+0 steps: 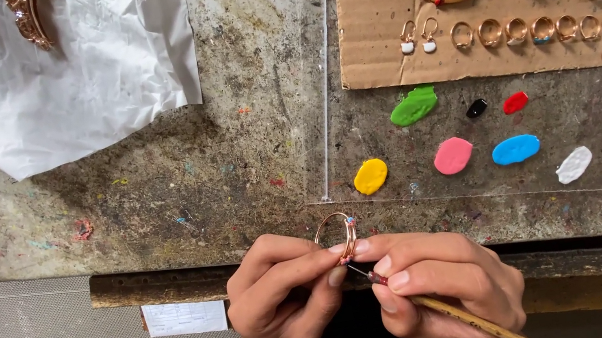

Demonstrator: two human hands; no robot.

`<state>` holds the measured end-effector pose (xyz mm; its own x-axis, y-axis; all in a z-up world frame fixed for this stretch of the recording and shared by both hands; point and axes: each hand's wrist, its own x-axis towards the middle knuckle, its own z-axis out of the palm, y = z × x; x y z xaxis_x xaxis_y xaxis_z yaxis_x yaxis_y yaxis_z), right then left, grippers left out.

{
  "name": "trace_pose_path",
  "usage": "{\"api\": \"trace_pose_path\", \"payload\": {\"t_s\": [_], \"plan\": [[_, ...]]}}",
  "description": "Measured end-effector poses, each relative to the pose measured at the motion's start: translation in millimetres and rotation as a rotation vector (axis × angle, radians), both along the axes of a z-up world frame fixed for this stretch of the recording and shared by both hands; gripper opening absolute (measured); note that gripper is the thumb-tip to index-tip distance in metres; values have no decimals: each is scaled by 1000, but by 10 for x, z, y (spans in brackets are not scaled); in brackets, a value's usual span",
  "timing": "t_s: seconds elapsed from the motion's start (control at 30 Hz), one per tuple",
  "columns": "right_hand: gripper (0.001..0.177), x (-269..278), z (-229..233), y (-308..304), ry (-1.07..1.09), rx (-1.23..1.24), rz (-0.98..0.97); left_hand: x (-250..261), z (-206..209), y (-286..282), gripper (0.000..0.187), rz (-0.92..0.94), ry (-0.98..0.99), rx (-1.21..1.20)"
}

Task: Applying colored paint to small jewelry components using a fine-tipped brush.

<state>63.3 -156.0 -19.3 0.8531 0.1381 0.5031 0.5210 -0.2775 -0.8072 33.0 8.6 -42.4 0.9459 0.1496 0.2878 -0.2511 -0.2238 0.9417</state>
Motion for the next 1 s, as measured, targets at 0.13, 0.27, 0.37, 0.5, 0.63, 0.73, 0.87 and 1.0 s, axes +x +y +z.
{"api": "trace_pose_path", "payload": {"t_s": [0.13,0.27,0.37,0.5,0.63,0.73,0.87,1.0], "plan": [[13,3,-13,28,-14,14,-27,3,-1,-6,14,4,-1,-4],[14,13,5,10,-6,-6,-6,-2,-9,-2,14,8,-3,-2],[13,19,8,-1,-13,-2,9,-2,-5,1,15,2,1,-1],[14,13,10,-7,-2,-9,24,4,2,1,14,4,-2,-3],[14,5,10,-12,4,-8,23,0,0,3,15,0,1,-12],[14,8,-6,-5,-6,4,22,1,1,13,15,-11,3,-16],[12,-29,-29,-6,15,15,-11,-2,1,16,15,-17,13,-13],[15,-26,-20,-10,30,43,27,7,22,17,15,-12,14,-23]]}}
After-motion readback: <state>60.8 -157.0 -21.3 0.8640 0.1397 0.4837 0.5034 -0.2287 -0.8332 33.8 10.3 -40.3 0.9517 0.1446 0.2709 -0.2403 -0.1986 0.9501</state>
